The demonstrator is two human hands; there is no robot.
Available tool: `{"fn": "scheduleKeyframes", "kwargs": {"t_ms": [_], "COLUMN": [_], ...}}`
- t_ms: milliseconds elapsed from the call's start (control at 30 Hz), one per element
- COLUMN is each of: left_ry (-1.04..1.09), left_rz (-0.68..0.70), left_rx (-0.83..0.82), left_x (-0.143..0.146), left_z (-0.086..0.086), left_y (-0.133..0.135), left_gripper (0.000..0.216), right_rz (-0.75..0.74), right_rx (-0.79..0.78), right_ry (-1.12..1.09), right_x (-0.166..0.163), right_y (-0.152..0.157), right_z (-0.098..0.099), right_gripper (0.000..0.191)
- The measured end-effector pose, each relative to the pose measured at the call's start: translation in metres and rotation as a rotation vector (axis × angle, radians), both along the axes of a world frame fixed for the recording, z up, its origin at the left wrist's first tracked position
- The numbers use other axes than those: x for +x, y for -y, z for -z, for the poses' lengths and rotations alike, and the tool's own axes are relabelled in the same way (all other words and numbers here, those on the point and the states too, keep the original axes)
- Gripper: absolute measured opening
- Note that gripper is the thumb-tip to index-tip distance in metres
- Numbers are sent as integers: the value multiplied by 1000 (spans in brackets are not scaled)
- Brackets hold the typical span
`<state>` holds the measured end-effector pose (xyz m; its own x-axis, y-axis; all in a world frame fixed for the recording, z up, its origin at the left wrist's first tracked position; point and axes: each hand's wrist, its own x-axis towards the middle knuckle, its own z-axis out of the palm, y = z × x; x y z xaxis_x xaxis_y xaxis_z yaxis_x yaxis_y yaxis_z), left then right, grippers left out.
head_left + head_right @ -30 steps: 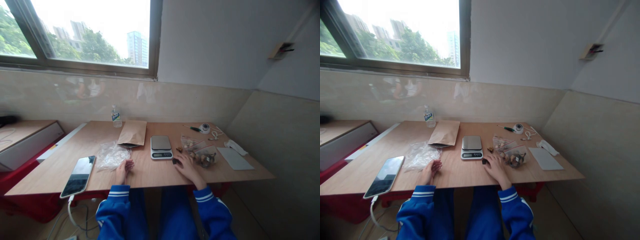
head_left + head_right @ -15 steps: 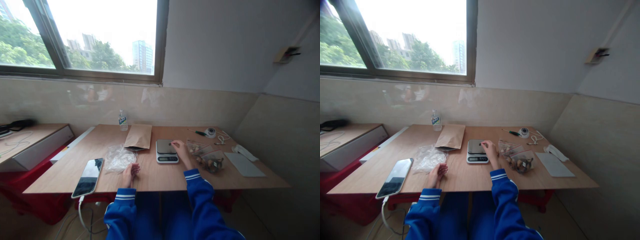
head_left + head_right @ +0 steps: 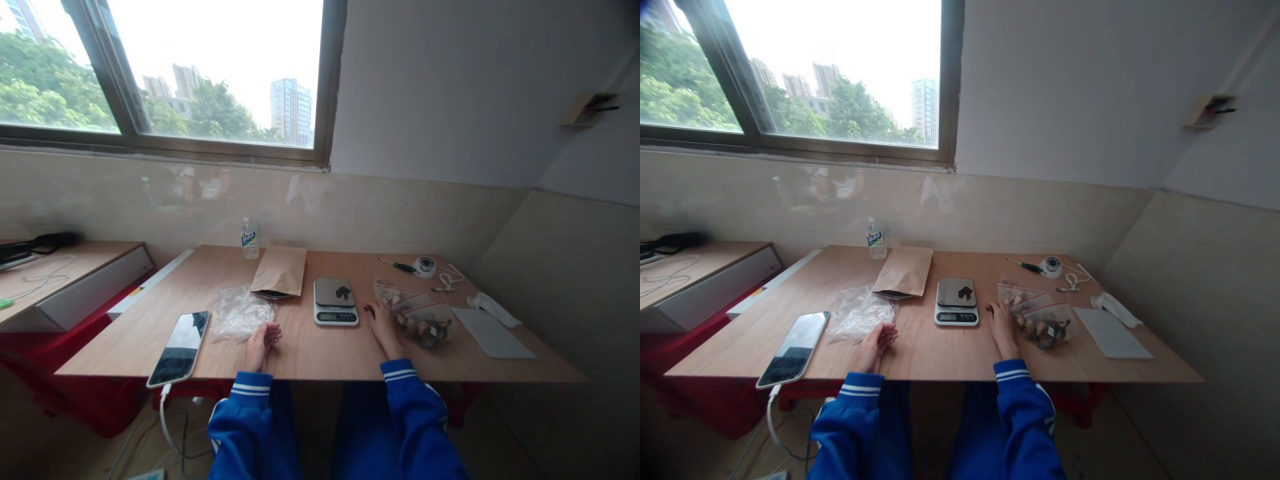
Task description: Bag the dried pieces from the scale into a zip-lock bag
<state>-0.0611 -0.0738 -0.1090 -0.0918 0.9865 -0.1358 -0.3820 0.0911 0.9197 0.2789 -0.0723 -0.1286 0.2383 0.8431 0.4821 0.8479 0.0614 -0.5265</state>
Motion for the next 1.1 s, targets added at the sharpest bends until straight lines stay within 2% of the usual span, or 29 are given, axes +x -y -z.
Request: {"fn": "scheduleKeyframes", "kwargs": {"t_ms": [167,367,467,600,733,833,900,1000,1100], "left_ry": [-5,2,9,-80,-375,-589,-707,-894,-1068], "left_rz": [0,-15,-14,-7,-15,-125,-241,-414,-490], "left_rx": [5,4,8,43,185,302,368,460,440], "left_x": [0,-1,-3,-2,8,16,19,18,15], "left_z": [-1,-4,-1,2,4,2,-4,-18,-26], "left_y": [0,4,5,5,9,10,3,-21,-52], "left_gripper": [45,45,46,50,44,30,28,34,42], "right_rz": [-27,-239,-250,-206,-116,-77,-84,-97,-125], "right_rx": [53,58,66,110,159,115,57,5,-70], "right_ry": [-246,-341,-284,-210,-244,-340,-409,-491,-521], "right_x": [-10,-49,-65,-68,-62,-58,-55,-50,-53], "right_y": [-12,-46,-50,-20,34,66,78,85,87], "right_z": [-21,-52,-58,-48,-29,-21,-23,-36,-52], "right_gripper": [26,29,28,28,28,28,30,34,37]}}
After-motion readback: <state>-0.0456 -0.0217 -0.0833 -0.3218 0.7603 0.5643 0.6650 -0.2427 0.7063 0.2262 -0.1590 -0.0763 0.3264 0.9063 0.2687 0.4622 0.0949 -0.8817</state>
